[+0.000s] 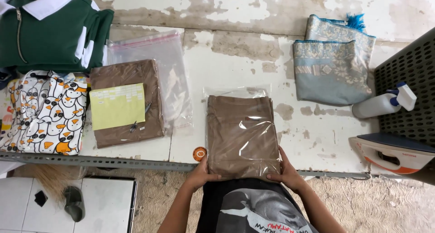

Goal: Folding trousers and placing them into plastic bags for final packaging, including labeling.

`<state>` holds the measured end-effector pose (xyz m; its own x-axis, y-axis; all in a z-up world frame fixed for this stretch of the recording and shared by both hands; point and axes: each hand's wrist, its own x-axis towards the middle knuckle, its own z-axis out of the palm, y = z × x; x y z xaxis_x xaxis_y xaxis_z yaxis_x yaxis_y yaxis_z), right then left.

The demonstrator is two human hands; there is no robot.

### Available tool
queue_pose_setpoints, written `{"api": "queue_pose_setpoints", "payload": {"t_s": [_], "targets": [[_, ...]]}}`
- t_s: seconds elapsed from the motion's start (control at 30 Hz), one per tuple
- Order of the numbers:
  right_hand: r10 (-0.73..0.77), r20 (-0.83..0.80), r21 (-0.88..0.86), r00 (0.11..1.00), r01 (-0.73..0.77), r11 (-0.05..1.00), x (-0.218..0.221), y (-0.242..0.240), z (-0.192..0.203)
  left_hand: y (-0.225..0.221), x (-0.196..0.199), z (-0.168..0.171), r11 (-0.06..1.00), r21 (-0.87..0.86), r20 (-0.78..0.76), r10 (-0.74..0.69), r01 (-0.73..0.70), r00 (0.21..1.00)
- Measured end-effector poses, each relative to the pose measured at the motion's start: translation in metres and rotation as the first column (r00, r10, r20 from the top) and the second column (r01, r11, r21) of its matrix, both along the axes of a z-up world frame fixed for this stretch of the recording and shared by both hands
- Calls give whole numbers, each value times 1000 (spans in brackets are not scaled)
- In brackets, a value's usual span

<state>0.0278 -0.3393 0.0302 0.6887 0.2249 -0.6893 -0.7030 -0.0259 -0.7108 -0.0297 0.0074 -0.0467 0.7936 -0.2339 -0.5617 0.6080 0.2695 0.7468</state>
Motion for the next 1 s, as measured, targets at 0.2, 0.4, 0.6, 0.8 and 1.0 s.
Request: {"api": "queue_pose_setpoints", "payload": {"t_s": [0.2,0.4,0.6,0.8,1.0], "targets": [[131,165,-542,977,-21,840,5,-8,-46,-17,6,-14,968,227,42,99,-106,994],[288,294,-731,911,20,682,4,7,-23,-36,10,24,902,322,70,279,-287,958],[551,487,-691,677,-87,717,-15,-12,-38,-21,-16,-10,974,68,156,201,-214,967],[395,706,-663,588,350,662,-21,-9,-71,-25,3,57,865,481,240,22,-139,971],[156,685,-686,712,558,466,-13,3,-75,-61,-5,-3,536,604,530,283,-590,800]]}}
